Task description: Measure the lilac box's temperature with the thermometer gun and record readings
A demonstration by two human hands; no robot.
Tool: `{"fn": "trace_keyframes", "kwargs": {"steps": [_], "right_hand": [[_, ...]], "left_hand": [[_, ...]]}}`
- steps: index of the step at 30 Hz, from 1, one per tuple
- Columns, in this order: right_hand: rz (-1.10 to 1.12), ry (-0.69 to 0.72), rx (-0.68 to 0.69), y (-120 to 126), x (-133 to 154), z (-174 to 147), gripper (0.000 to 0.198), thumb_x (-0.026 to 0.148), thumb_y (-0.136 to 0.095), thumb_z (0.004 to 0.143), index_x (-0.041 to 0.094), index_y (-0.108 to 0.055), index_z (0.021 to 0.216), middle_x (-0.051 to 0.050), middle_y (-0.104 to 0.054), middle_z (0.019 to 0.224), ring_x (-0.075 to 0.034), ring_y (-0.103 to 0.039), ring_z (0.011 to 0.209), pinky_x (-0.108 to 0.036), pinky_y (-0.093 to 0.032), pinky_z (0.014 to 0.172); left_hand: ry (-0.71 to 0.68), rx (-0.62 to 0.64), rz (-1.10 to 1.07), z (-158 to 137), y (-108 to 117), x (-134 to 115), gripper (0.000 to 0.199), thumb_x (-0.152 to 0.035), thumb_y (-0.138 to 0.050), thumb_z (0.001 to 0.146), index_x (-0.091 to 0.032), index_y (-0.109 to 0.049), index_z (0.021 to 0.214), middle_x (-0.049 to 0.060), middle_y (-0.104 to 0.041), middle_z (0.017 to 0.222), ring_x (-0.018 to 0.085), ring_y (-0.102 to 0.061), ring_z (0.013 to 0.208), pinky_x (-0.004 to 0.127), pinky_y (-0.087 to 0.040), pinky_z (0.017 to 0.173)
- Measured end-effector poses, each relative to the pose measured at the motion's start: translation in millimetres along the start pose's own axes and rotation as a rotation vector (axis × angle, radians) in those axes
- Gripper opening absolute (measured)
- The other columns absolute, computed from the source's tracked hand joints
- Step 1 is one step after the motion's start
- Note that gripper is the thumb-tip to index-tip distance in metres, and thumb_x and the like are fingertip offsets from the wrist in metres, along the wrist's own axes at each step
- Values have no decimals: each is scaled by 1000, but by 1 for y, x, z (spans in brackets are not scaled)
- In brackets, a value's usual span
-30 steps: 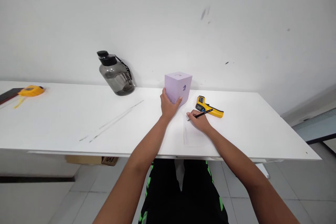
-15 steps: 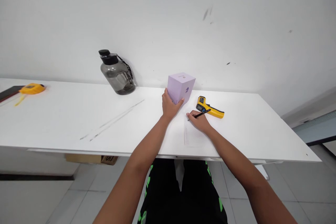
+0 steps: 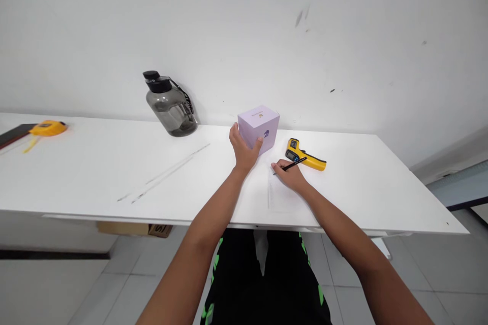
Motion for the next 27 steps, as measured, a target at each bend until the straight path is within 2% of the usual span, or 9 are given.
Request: {"fn": "trace_keyframes", "kwargs": {"steps": [7, 12, 16, 19, 21, 23, 25, 27], "right_hand": [[6, -16, -8, 2, 0, 2, 39, 55, -54, 85, 23, -51, 62, 0, -57, 63, -17, -51, 65, -30, -39, 64], [63, -31, -35, 3, -1, 3, 39, 55, -55, 83, 23, -50, 62, 0, -58, 64, -17, -53, 66, -30, -40, 64], [101, -45, -25, 1, -2, 4, 39, 56, -55, 83, 23, -49, 62, 1, -57, 62, -17, -53, 64, -29, -40, 63], [112, -37, -33, 3, -2, 4, 40, 55, -54, 84, 23, -47, 61, 2, -55, 61, -16, -53, 64, -29, -40, 63], [115, -32, -31, 3, -3, 4, 40, 55, -54, 85, 23, -47, 61, 2, -55, 61, -16, -53, 64, -29, -40, 64], [117, -24, -19, 1, -3, 4, 40, 55, -54, 85, 23, -47, 61, 2, -55, 62, -16, -52, 64, -29, -40, 64], [121, -24, -7, 0, -4, 4, 40, 55, -54, 85, 23, -48, 62, 2, -55, 63, -16, -51, 65, -29, -39, 64], [126, -37, -7, -1, -7, 5, 39, 55, -55, 85, 23, -50, 62, 2, -56, 63, -16, -51, 65, -29, -39, 64]], "left_hand": [[-82, -51, 28, -1, 5, -9, 77, -70, -45, 90, -24, -33, 151, 17, -24, 156, 31, -21, 151, 50, -26, 122], [-154, -105, 39, 2, 23, -35, 64, -66, -34, 96, -23, -48, 141, 16, -35, 155, 29, -29, 148, 49, -29, 121], [-204, 33, 132, 21, 23, -65, 48, -56, -35, 98, -26, -62, 123, 11, -61, 133, 26, -51, 132, 48, -33, 117], [-209, 70, 223, 51, 26, -84, 43, -51, -34, 99, -25, -67, 112, 8, -68, 121, 24, -58, 122, 46, -37, 115], [-219, 169, 276, 74, 16, -97, 42, -50, -38, 98, -25, -69, 109, 7, -69, 120, 25, -59, 120, 45, -38, 113], [-221, 346, 338, 93, -3, -106, 42, -51, -40, 97, -25, -69, 112, 7, -69, 124, 25, -58, 121, 43, -40, 111], [-205, 535, 439, 104, -25, -108, 46, -52, -40, 96, -25, -66, 122, 7, -65, 134, 27, -54, 129, 44, -38, 113], [-211, 721, 570, 106, -45, -105, 51, -51, -45, 93, -24, -60, 134, 7, -55, 149, 31, -44, 141, 47, -33, 117]]}}
Point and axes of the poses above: each hand's wrist, its own z-axis towards the middle knuckle, its own y-axis out of the back of the hand, x = y × z, the point moved 10 cm from there along z, towards the middle knuckle
